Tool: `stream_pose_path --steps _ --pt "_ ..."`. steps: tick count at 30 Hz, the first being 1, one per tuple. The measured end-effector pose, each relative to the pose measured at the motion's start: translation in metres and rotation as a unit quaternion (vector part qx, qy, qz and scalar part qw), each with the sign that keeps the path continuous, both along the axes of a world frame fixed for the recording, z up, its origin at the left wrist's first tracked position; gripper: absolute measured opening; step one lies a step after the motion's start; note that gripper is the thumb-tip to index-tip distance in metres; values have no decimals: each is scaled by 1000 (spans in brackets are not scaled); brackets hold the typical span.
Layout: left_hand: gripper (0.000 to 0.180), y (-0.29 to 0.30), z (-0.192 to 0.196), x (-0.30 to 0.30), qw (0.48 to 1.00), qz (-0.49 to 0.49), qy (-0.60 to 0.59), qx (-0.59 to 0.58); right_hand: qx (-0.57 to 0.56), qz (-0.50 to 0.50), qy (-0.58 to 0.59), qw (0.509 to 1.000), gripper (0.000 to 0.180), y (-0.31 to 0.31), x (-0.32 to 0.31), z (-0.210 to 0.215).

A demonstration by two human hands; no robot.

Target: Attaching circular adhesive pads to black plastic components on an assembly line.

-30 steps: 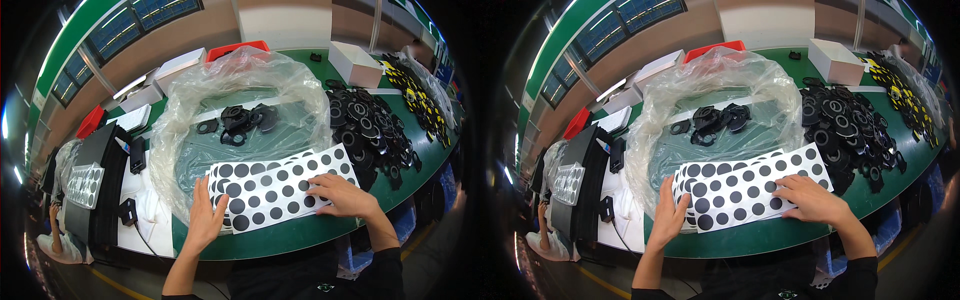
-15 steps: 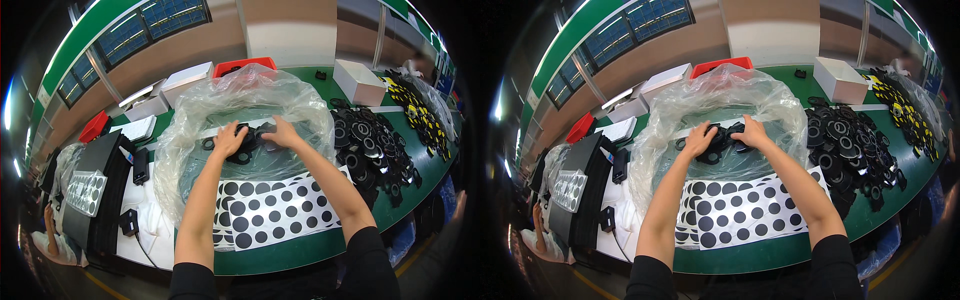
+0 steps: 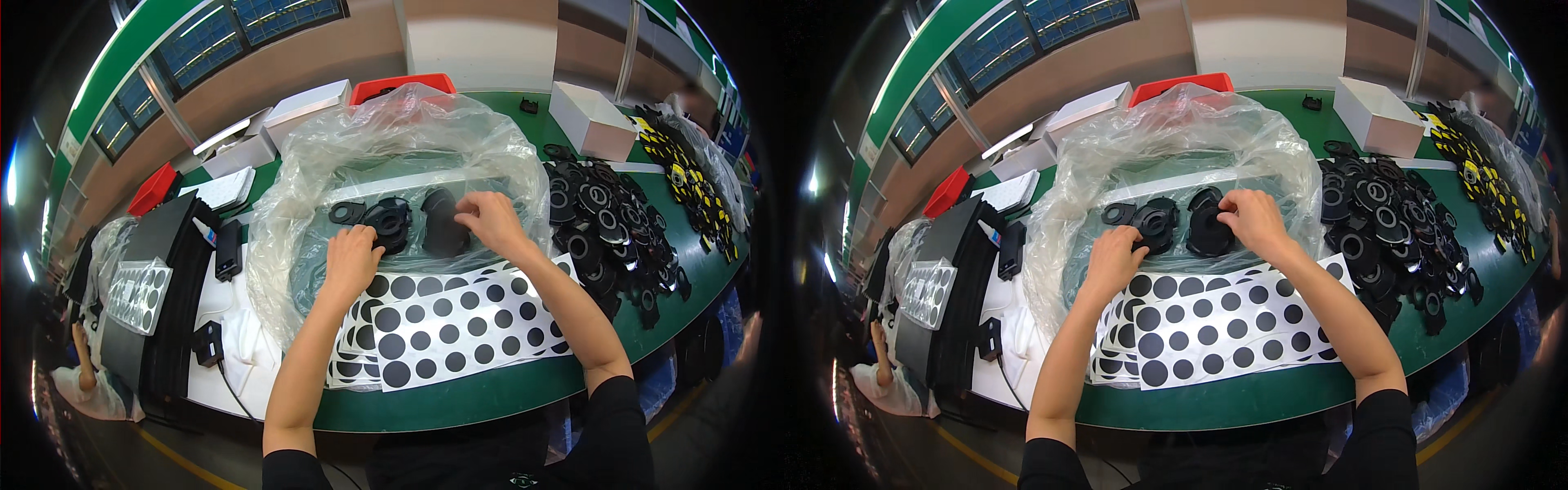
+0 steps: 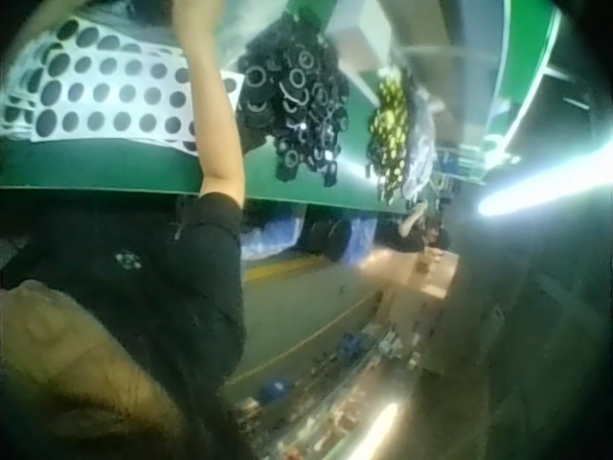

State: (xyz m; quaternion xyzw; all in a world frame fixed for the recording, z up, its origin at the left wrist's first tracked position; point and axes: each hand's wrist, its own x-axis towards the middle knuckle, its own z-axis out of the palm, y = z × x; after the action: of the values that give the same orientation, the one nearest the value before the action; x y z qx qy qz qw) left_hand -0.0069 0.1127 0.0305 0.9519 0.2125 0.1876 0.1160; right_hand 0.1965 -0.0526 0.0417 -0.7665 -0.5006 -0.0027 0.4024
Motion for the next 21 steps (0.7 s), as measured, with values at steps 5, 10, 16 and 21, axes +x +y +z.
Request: stream_pose_path --steps 5,10,16,21 --pt "37 -31 1 5 984 -25 -175 3 89 -43 -42 994 22 1 8 1" --pt "46 -74 12 1 966 -63 -184 -170 54 -38 -18 998 24 -7 19 10" --pt "81 -94 3 18 950 -65 -217 -214 147 41 169 974 27 -2 -8 27" --pt "89 -95 8 4 903 16 -338 -264 111 75 97 986 26 -12 -52 50"
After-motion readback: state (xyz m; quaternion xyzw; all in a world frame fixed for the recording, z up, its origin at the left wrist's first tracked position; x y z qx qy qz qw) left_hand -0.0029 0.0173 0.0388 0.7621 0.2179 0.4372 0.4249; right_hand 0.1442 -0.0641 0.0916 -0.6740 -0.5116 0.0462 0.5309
